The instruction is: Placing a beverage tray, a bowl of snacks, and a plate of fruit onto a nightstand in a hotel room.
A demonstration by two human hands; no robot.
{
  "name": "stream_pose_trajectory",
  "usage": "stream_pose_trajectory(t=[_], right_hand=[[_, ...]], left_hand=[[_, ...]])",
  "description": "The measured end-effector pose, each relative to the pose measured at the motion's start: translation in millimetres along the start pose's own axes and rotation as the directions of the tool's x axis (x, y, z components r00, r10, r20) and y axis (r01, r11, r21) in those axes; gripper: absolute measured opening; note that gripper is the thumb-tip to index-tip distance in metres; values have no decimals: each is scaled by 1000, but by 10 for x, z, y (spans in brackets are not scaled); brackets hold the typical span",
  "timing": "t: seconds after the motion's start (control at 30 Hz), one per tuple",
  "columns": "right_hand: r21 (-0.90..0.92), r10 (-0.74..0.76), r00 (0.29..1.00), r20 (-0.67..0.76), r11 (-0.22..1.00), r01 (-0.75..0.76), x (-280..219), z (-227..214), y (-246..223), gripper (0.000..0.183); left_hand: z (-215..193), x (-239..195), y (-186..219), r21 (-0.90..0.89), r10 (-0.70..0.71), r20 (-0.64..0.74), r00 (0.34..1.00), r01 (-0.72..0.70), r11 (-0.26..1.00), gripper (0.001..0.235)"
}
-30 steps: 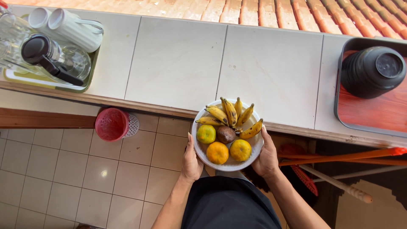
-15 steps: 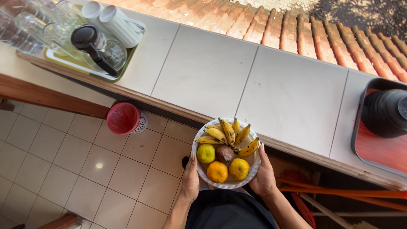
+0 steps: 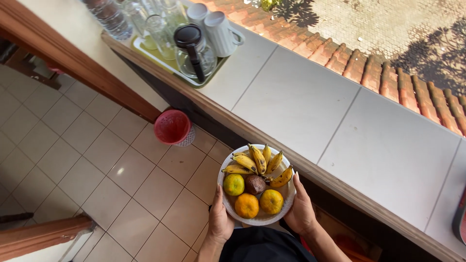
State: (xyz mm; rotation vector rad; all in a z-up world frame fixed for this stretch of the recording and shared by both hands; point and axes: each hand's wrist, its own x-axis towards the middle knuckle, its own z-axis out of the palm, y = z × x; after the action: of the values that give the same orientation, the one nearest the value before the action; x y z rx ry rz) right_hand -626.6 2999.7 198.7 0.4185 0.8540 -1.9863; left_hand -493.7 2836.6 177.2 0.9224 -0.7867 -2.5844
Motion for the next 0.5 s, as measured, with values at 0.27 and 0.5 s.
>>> stream_pose_trajectory(t=[0.27,0.5], right_hand=[[-111,203,979,8,973,-200,351,678,488,78],[-199,359,932,59,919,-341,727,1336,1075,80]], left_hand=[[-578,-83,577,-110,55,-160,986,-74,991,80],[-1275,-209,1027,-219,209,-255,944,-267,939,79]])
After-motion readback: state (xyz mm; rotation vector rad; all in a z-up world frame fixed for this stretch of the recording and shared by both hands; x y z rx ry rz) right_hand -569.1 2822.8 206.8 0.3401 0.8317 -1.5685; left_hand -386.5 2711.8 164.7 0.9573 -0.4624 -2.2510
